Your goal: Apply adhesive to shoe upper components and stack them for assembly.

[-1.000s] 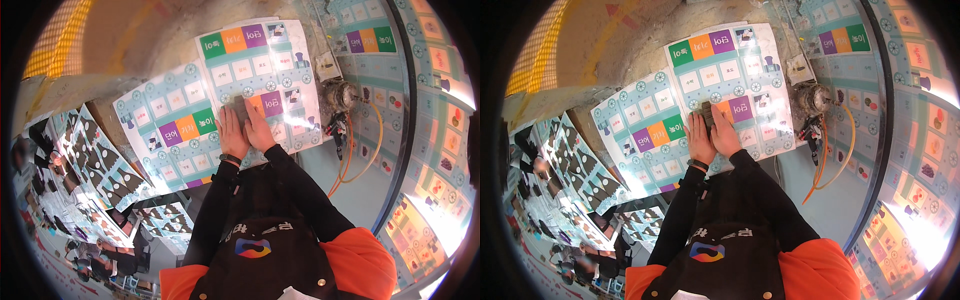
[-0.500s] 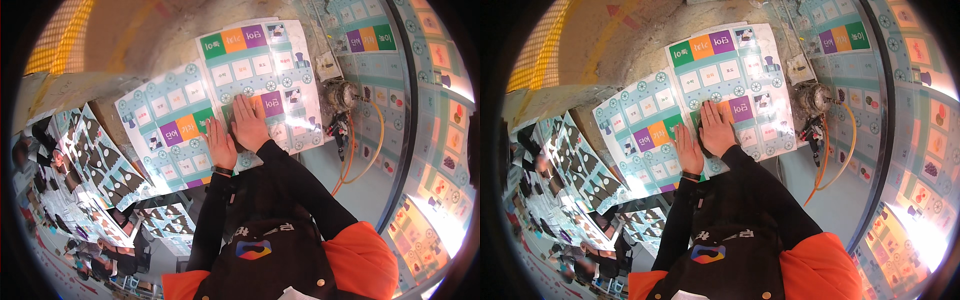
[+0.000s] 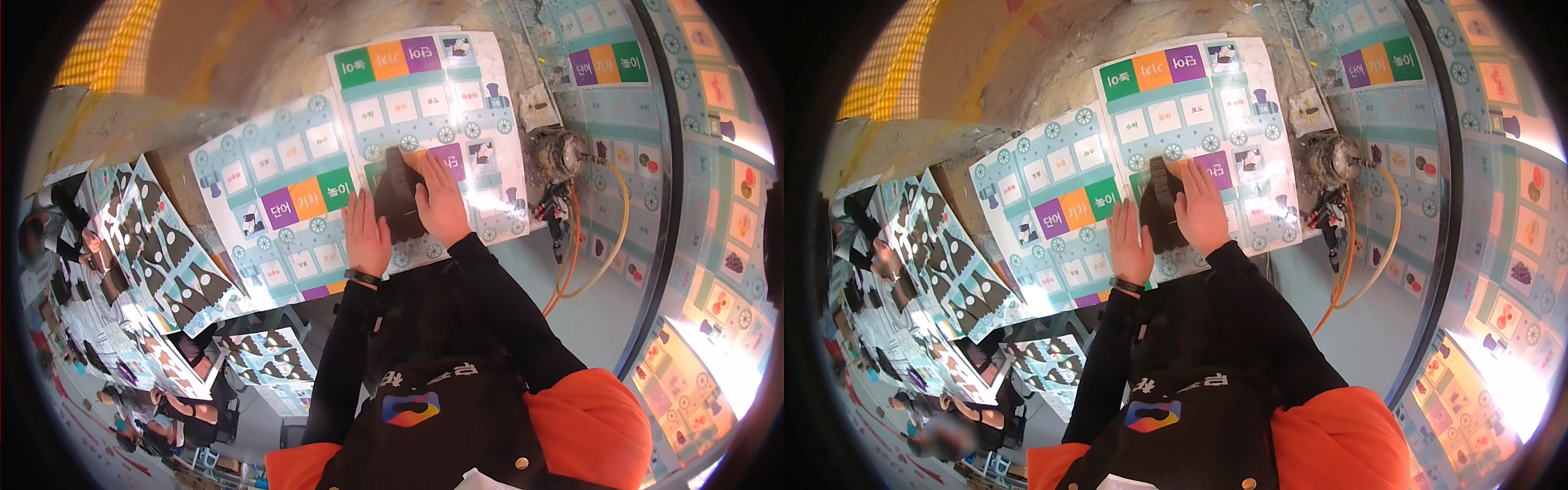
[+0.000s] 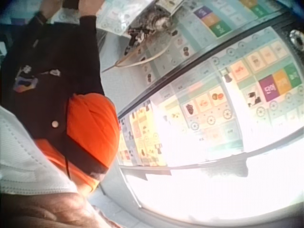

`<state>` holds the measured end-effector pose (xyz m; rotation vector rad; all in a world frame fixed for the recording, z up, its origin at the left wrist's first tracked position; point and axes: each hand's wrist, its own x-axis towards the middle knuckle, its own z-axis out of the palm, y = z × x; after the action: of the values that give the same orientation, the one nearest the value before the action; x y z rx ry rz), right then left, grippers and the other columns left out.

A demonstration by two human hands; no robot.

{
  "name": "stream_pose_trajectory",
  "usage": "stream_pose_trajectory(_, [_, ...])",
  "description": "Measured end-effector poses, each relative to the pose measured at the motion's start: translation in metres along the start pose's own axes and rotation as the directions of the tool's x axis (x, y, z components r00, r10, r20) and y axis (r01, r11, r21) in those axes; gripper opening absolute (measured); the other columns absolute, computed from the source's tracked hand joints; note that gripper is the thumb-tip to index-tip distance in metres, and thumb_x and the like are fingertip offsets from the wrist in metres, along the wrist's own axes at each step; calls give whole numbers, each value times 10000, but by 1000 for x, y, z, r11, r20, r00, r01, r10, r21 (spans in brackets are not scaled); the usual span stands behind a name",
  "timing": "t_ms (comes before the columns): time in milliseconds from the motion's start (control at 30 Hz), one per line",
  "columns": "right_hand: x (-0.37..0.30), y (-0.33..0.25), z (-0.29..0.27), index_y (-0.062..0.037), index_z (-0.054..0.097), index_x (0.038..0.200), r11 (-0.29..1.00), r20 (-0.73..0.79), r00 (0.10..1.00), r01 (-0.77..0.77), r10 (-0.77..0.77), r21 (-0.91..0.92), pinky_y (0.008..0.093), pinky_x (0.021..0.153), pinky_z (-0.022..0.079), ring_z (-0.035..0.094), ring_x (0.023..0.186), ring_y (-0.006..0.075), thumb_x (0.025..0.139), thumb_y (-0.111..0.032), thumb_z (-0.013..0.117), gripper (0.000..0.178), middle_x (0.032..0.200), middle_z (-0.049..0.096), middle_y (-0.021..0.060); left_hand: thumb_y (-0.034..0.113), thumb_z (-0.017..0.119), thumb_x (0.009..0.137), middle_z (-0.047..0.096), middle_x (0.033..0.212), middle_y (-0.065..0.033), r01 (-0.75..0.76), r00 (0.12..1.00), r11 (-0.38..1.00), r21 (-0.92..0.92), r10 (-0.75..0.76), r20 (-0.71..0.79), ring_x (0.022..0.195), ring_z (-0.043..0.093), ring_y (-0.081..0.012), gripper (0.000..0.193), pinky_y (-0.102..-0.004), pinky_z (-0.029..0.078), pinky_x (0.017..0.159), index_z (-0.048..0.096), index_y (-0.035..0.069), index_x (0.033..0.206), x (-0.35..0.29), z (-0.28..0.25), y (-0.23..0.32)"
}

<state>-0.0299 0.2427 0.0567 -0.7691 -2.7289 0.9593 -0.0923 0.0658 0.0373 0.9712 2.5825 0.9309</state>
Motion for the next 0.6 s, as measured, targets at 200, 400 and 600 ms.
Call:
stream_pose_trajectory(200, [1, 6, 15, 34, 306, 1500, 966, 91, 996, 2, -27, 258, 490, 1193, 239, 341, 1423, 415, 919, -30, 508, 619, 1510, 408, 231, 169, 556, 949, 356, 1556, -215, -56, 992, 994, 93, 45, 115, 1491, 254, -358, 689, -555, 161, 1211, 248, -63, 1520, 16, 26, 9])
stream_pose_trajectory(400, [-2, 9, 21, 58, 239, 1517, 962, 154, 986, 24, -68, 272, 538, 1204, 184, 302, 1452, 393, 921, -37, 490, 654, 1526, 364, 260, 154, 551, 947, 305, 1577, -235, -49, 987, 998, 40, 42, 153, 1499, 232, -362, 721, -546, 161, 1213, 199, -71, 1535, 14, 35, 12])
stream_pose_trajectory(600, [-5, 9, 21, 35, 250, 1525, 966, 162, 982, 50, -93, 252, 524, 1214, 167, 275, 1467, 388, 913, -16, 484, 658, 1551, 332, 250, 132, 536, 946, 255, 1595, -246, -34, 987, 999, -11, 35, 158, 1505, 206, -371, 714, -520, 173, 1218, 189, -74, 1535, 14, 41, 14])
